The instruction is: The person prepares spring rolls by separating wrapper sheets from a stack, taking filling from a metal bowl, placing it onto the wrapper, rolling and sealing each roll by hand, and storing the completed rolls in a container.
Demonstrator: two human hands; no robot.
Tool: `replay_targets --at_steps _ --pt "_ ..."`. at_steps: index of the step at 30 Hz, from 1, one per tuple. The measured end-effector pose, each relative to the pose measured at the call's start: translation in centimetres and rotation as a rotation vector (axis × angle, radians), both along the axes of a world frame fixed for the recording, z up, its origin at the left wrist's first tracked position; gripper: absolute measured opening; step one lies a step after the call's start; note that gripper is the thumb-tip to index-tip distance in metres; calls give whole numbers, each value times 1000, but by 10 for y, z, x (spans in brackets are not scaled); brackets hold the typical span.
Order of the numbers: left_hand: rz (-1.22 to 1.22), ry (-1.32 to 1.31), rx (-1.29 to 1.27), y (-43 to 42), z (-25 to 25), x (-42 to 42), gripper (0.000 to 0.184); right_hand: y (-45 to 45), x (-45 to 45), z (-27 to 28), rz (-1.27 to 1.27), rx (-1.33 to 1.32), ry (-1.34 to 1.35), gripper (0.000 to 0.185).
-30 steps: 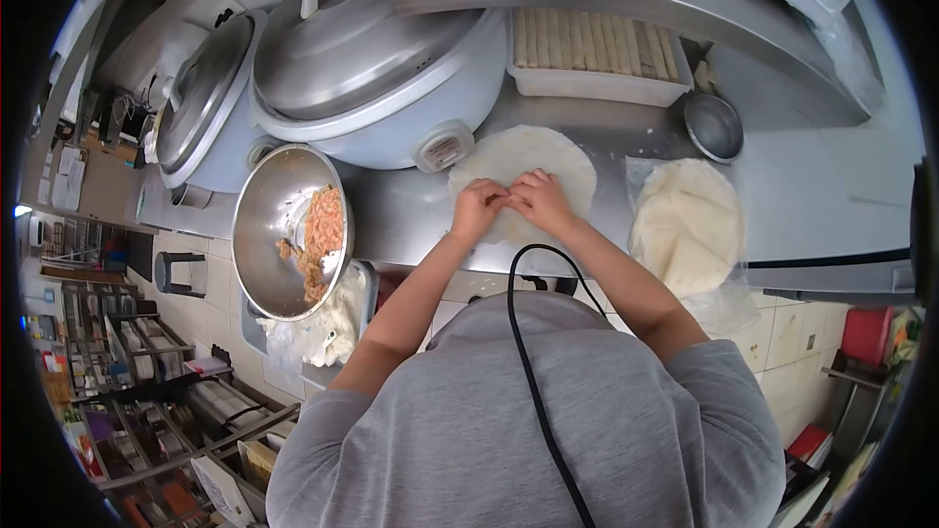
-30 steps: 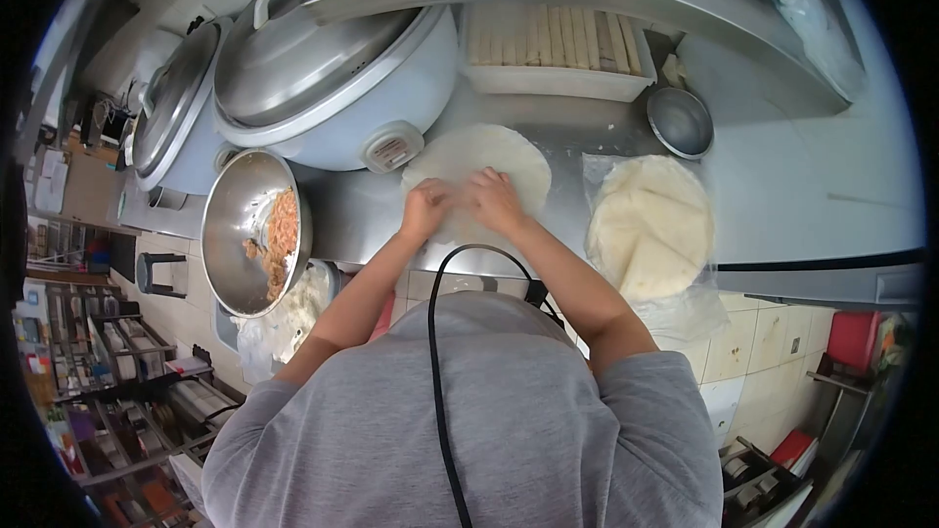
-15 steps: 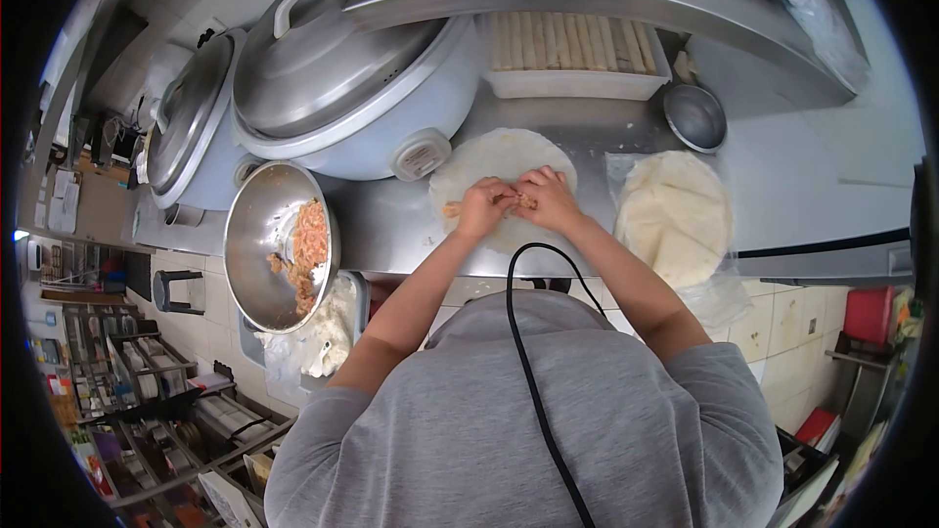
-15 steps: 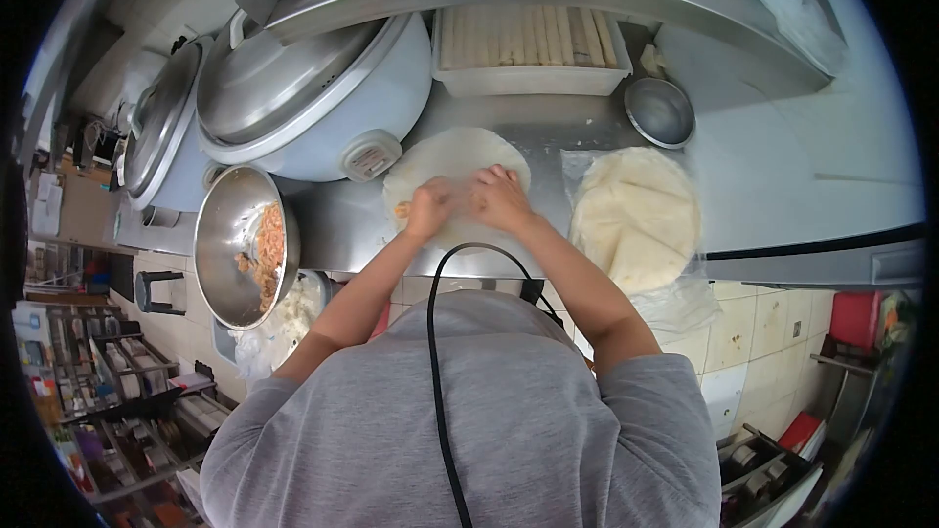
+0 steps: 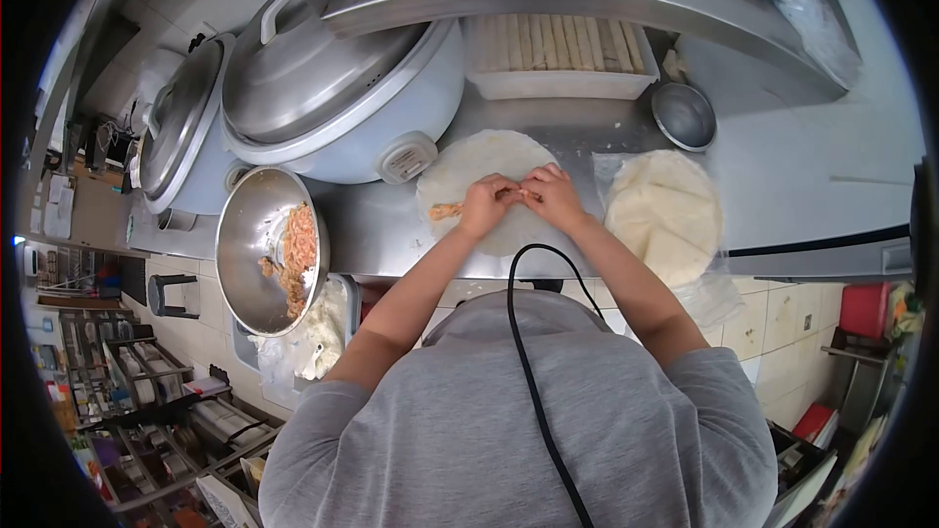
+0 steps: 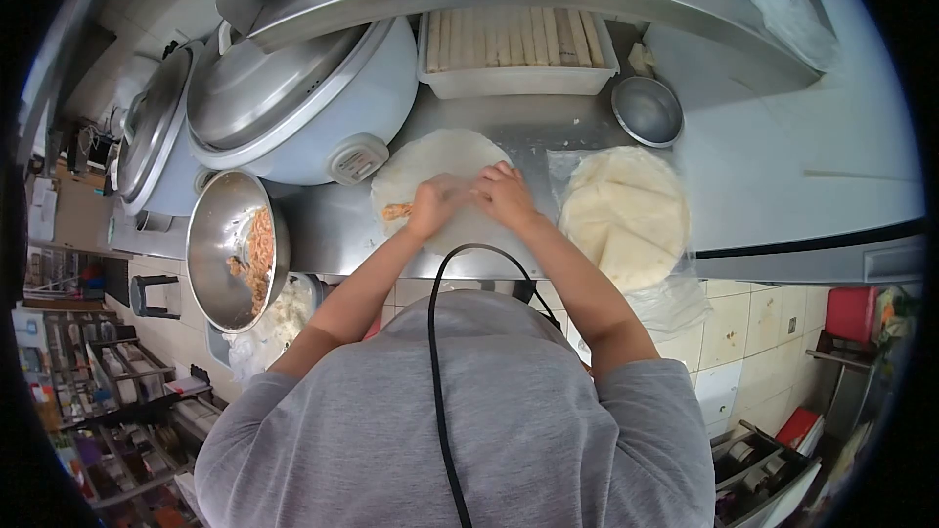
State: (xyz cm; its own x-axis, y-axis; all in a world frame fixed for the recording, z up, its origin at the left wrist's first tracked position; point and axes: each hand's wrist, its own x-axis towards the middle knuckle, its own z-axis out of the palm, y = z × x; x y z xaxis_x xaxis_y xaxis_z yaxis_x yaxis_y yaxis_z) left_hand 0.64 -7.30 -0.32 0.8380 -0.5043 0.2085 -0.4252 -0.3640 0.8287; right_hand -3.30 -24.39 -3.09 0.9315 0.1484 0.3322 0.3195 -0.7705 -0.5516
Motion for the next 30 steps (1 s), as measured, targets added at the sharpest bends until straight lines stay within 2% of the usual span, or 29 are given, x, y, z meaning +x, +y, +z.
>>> replay_targets --at_steps 4,6,10,12,13,18,21,25,28,30 --pt "-8 -36 -33 -7 1 -3 13 -4 -6 11 -28 -50 -7 12" --pt "26 -70 13 -13 -2 -2 12 -8 -2 5 -25 -71 78 21" --pt "0 -160 48 -14 -1 2 10 -13 -3 5 -7 -16 3 15" --pt "26 93 -107 -16 2 1 7 -17 -8 11 -64 6 -69 15" --pt "26 94 -107 -16 0 2 7 -19 -8 12 -64 6 -68 15" --pt "-41 -204 62 -19 -12 5 13 -29 -2 9 27 -38 14 17" --pt "-61 -83 -23 -19 -14 8 14 -34 -5 19 -28 -28 13 16" --pt "4 -131 14 -19 -17 3 12 -30 -4 26 2 -111 -16 17" --pt "-16 -153 116 -20 -18 -1 14 -35 1 22 80 -157 107 26" --pt "-55 -146 128 -14 -13 -2 30 -39 2 23 104 -118 145 33"
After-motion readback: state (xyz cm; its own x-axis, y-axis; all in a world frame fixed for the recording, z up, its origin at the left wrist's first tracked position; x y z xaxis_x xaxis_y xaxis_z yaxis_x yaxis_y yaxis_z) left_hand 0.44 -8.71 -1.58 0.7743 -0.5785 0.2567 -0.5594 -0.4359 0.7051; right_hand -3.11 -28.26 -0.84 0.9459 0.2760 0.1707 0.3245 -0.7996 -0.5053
